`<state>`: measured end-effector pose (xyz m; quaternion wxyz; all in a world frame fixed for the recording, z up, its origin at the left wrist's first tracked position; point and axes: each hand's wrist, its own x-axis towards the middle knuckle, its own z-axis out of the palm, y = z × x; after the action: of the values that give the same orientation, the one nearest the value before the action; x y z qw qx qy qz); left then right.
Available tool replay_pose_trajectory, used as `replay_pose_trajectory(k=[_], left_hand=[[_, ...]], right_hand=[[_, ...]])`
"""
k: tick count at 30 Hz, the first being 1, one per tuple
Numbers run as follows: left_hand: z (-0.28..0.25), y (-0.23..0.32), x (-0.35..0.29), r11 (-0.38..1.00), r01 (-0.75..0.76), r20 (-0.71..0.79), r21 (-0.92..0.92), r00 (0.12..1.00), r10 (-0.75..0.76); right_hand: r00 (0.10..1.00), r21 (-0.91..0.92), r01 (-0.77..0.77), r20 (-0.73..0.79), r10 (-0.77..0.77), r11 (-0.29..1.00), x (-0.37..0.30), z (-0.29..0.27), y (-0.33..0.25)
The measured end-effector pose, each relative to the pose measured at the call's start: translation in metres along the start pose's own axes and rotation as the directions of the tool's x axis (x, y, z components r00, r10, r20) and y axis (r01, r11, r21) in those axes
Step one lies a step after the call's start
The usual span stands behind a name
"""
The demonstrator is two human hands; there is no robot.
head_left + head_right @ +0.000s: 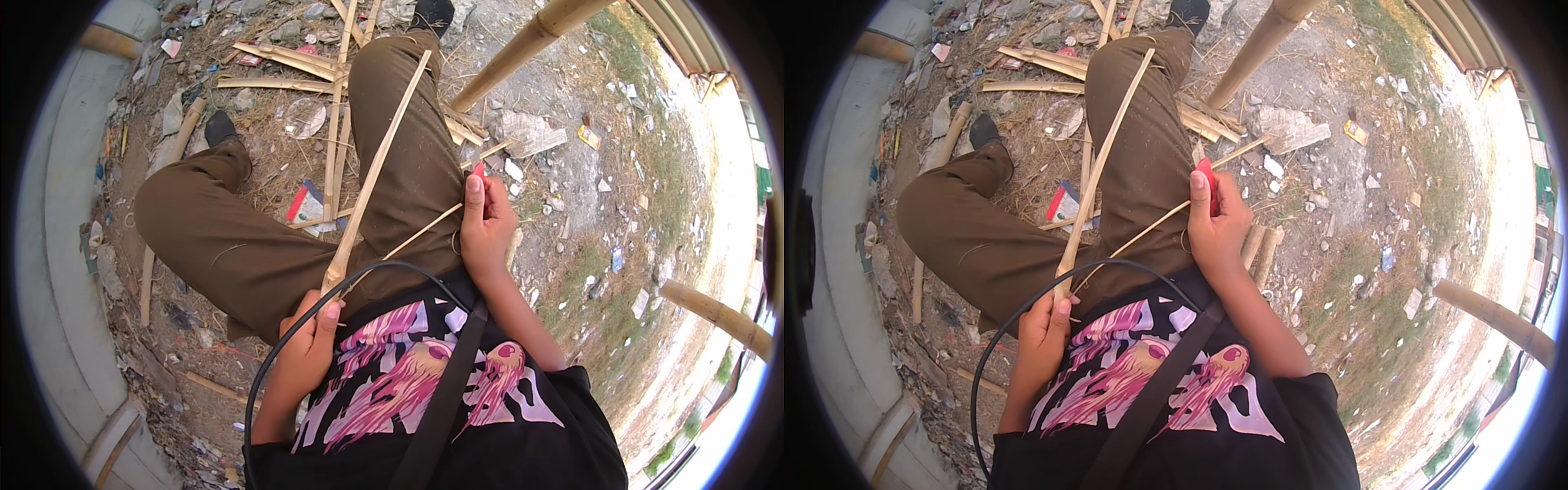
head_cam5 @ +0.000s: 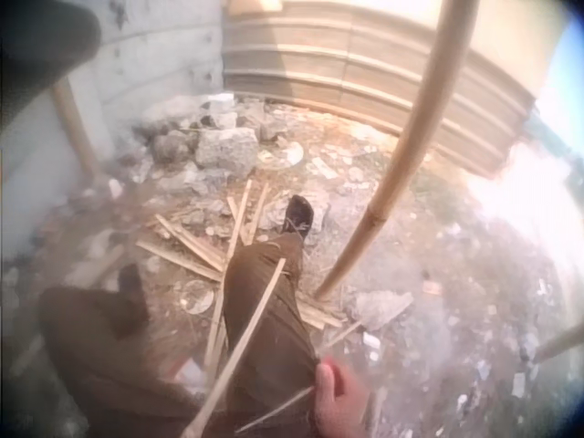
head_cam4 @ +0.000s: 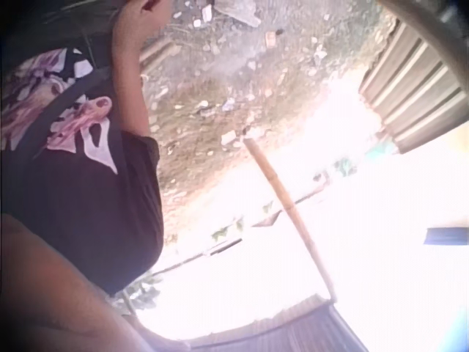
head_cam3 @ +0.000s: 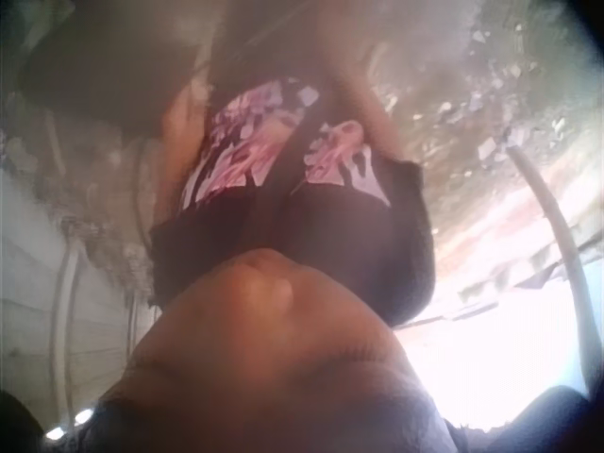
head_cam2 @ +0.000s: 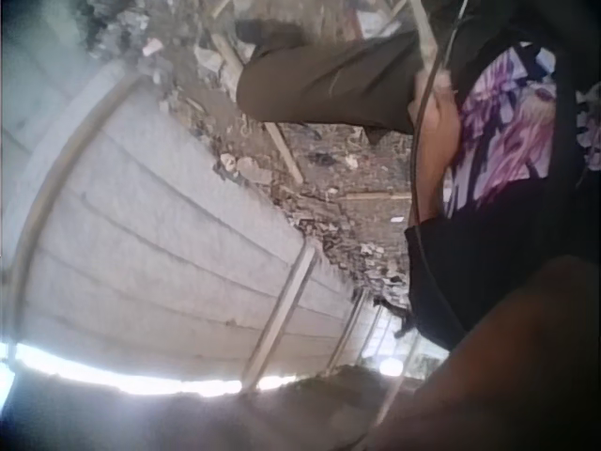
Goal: The person sits on the ground and uses a red utility knife to shave thin strips from a piece of wood held against their leg. They repeatedly scrape the blade along the wood to create shavings, which fall to the ground.
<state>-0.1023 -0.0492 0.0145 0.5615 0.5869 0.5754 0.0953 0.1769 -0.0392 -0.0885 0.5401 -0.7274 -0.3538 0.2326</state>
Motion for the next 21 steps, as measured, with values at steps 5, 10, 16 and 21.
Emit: replay_pose_trajectory(k=[5,10,16,21], left_hand=[[0.009,0.002,0.012,0.992,-0.047,-0.049,-0.113,0.998,0.042],[0.012,0.029,0.046,0.993,-0.114,-0.001,-0.043,0.994,0.114],[0.021,0.048,0.078,0.979,-0.140,0.114,-0.145,0.981,0.157],[0.032,0.051,0.080,0.919,-0.018,0.199,-0.394,0.974,0.104]], right_hand=[[0.973,-0.030,0.170,0.166,-0.163,0.985,0.004,-0.010,-0.016],[0.875,-0.061,0.257,0.439,-0.205,0.965,0.011,-0.010,-0.056],[0.794,-0.141,0.340,0.572,-0.204,0.930,0.016,-0.011,-0.057],[0.793,-0.107,0.373,0.553,-0.257,0.922,0.008,-0.014,-0.054]])
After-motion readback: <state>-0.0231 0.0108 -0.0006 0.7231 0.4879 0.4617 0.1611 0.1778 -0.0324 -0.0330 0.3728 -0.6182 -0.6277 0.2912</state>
